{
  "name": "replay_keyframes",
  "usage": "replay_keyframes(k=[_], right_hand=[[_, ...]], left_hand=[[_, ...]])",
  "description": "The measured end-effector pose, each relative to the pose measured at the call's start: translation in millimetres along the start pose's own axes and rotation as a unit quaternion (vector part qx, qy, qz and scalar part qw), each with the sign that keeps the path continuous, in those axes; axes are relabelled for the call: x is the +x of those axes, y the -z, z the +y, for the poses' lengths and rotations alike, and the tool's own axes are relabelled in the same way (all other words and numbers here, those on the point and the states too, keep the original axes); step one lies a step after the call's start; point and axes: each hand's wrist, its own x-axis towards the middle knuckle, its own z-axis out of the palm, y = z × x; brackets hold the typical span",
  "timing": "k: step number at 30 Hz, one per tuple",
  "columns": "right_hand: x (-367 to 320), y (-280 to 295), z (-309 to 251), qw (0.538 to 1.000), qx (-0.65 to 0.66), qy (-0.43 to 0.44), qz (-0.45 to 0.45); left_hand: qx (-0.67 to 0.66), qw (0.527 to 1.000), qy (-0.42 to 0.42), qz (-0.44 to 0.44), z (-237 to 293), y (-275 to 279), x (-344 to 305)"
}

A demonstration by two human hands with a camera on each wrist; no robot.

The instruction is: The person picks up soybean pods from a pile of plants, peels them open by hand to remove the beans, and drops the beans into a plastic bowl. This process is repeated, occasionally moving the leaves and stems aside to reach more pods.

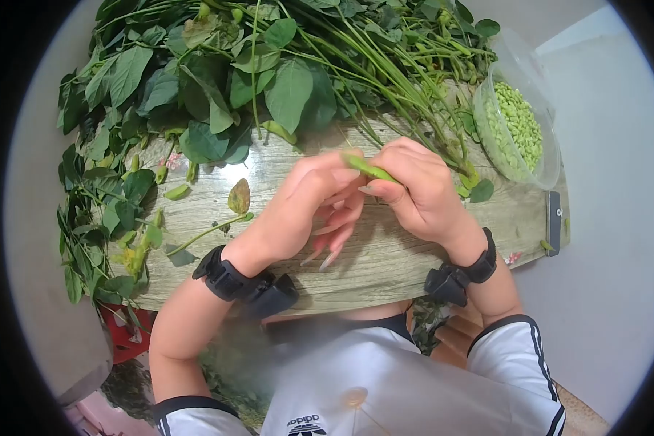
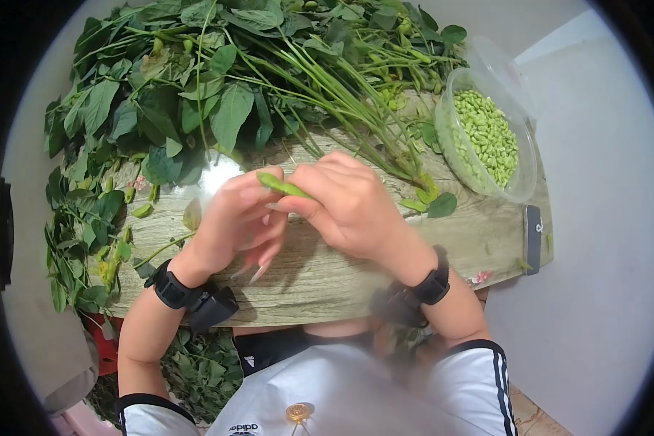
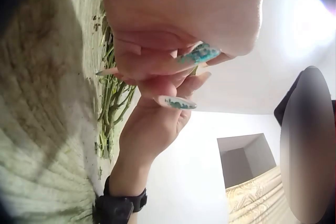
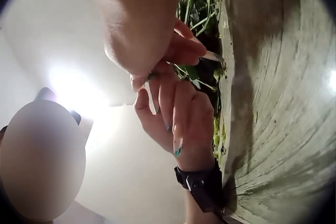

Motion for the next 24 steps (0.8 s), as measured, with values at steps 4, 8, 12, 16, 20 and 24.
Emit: replay_keyframes(k=[4, 8, 12, 16, 20, 24], right_hand=[[1.4, -1.0, 0.6, 1.0, 0.014, 0.004, 0.026], [0.8, 3.1, 3.4, 1.0, 0.012, 0.003, -0.013], [0.6, 4.2, 2.4, 1.0, 0.013, 0.005, -0.018], [-0.9, 1.9, 3.5, 1.0, 0.01, 0.016, -0.008], [0.3, 2.9, 5.9, 1.0, -0.013, 0.022, -0.007], [-1.5, 1.7, 10.2, 0.999, -0.027, 0.018, -0.021]], left_hand=[[0.019, 1.0, -0.011, -0.007, 1.4, -0.9, 0.4], [0.014, 1.0, 0.004, -0.004, -0.2, -1.3, 1.0], [0.011, 1.0, 0.007, -0.006, 0.7, -2.3, 1.0], [0.015, 1.0, 0.006, -0.017, -1.2, -0.5, 0.5], [-0.017, 0.999, 0.027, -0.006, 0.6, -1.9, 1.3], [-0.052, 0.998, 0.035, -0.011, -0.8, -0.5, 1.9]])
